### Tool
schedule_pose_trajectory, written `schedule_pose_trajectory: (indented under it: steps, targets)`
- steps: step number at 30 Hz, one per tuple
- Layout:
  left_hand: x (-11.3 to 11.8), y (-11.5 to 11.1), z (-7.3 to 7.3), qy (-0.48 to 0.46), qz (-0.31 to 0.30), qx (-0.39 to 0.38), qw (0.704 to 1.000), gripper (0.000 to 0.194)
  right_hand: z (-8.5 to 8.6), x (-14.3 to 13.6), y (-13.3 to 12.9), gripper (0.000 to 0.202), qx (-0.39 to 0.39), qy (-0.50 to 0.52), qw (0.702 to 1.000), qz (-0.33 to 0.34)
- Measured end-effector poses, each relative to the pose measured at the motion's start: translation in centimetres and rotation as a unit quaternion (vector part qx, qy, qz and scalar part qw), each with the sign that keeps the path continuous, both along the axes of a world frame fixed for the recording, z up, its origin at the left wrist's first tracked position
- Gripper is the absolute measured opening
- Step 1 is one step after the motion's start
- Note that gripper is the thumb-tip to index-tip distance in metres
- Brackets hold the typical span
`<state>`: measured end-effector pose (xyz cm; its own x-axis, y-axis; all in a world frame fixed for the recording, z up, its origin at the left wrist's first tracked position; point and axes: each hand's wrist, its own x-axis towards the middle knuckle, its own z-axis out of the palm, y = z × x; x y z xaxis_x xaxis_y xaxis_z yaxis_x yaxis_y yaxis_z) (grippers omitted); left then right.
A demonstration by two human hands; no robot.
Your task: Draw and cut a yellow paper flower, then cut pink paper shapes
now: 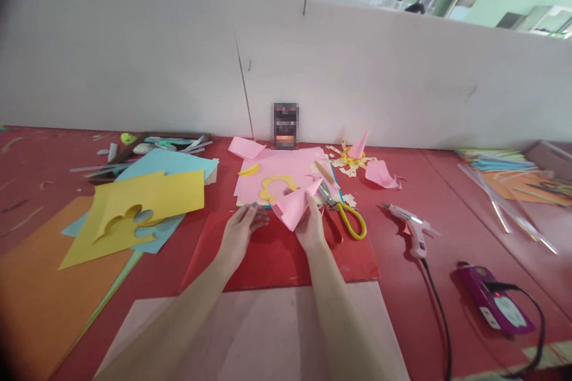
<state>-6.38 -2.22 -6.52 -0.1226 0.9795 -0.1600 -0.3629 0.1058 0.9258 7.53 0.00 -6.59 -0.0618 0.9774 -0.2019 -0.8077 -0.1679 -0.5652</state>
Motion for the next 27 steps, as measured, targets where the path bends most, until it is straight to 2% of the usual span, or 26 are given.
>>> schedule_pose_trajectory:
  steps: [2, 5, 9, 14, 18, 23, 27]
  targets:
    - [0.3, -0.4, 0.0, 0.037, 0.014, -0.014, 0.999, 0.026, 0.0, 0.0, 0.1, 0.027, 0.002, 0.005, 1.000, -0.021]
    - [0.7, -1.0, 0.4, 0.058, -0.003, -0.029, 0.998, 0.026, -0.1, -0.2, 0.2, 0.027, -0.006, 0.000, 1.000, -0.021]
    - [0.8, -1.0, 0.6, 0.028, -0.038, -0.043, 0.998, 0.028, -0.6, -0.5, 0.4, 0.031, 0.014, -0.028, 0.999, 0.006]
    - [0.3, -0.5, 0.3, -0.038, -0.089, -0.063, 0.993, 0.028, -1.0, -1.0, 0.5, 0.030, 0.054, -0.069, 0.996, -0.006]
    - [0.3, -0.3, 0.3, -0.058, -0.060, -0.076, 0.994, 0.024, -1.1, -1.2, 0.6, 0.032, 0.066, -0.093, 0.993, -0.012]
    - [0.8, -0.4, 0.3, -0.030, -0.001, -0.073, 0.997, 0.024, -0.5, -1.3, 0.1, 0.032, 0.080, -0.138, 0.987, 0.012]
    - [0.7, -0.5, 0.2, -0.033, -0.001, -0.054, 0.998, 0.024, -0.3, -1.4, -0.1, 0.036, 0.108, -0.165, 0.980, 0.015]
